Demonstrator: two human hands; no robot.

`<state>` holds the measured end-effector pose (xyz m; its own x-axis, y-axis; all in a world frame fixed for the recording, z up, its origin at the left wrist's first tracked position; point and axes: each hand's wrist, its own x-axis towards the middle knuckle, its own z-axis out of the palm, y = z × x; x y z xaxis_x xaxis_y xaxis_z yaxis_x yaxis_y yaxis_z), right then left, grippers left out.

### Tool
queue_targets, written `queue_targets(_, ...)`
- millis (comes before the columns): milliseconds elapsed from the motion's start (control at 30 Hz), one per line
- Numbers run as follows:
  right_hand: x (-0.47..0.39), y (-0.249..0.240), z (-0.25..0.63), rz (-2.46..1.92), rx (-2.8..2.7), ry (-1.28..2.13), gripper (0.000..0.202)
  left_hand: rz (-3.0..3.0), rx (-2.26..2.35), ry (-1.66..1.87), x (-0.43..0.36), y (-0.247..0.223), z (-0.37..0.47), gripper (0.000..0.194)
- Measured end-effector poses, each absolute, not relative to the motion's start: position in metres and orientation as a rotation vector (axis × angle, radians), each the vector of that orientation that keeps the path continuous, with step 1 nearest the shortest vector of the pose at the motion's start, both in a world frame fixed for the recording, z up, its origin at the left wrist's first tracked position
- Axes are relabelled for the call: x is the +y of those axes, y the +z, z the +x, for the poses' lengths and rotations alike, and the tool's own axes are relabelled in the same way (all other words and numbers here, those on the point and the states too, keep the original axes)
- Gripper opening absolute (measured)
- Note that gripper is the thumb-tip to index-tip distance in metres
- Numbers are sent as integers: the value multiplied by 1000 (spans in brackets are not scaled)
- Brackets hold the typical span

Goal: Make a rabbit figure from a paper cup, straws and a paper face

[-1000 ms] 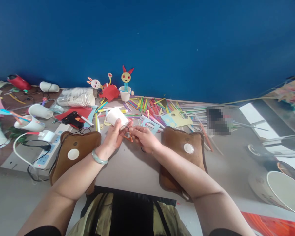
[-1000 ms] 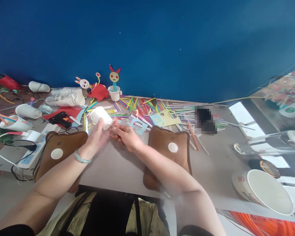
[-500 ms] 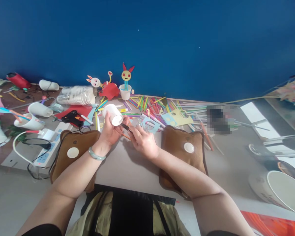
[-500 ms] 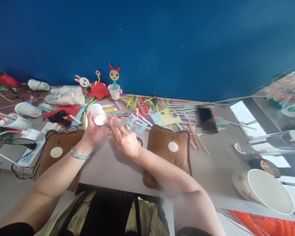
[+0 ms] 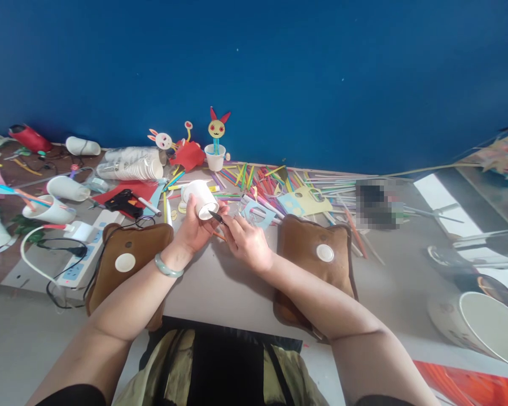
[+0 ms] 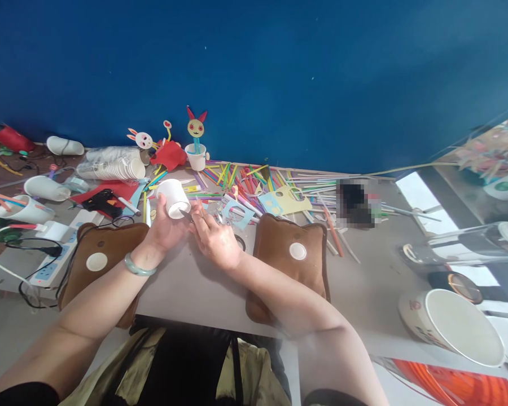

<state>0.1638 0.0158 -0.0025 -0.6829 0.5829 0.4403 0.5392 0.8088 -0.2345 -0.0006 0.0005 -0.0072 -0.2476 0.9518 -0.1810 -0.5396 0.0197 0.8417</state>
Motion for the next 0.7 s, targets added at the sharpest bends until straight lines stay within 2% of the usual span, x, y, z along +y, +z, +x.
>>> queue_targets(133, 17, -4, 163, -834, -2485, 62, 38, 480, 983, 1482, -2, -6, 2, 74)
queue_targets(267, 17, -5, 163, -861, -2507, 5, 36, 528, 999, 1616, -5, -2, 5, 60)
queue_targets(367, 17, -2, 163, -855, -2485, 138, 36, 607, 1037, 1704, -8, 0, 8, 50)
queue_targets(467, 17, 6, 161, -830, -2305, 547, 32, 659, 1044, 1688, -10, 1, 8, 52)
queue_targets(567, 19, 15, 157, -856, -2007, 1108, 24, 665, 1032, 1690, -11, -1, 8, 61)
queue_targets(700, 21, 20, 153, -915, -1569, 1860, 32, 581, 1018, 1655, -9, -6, 9, 67)
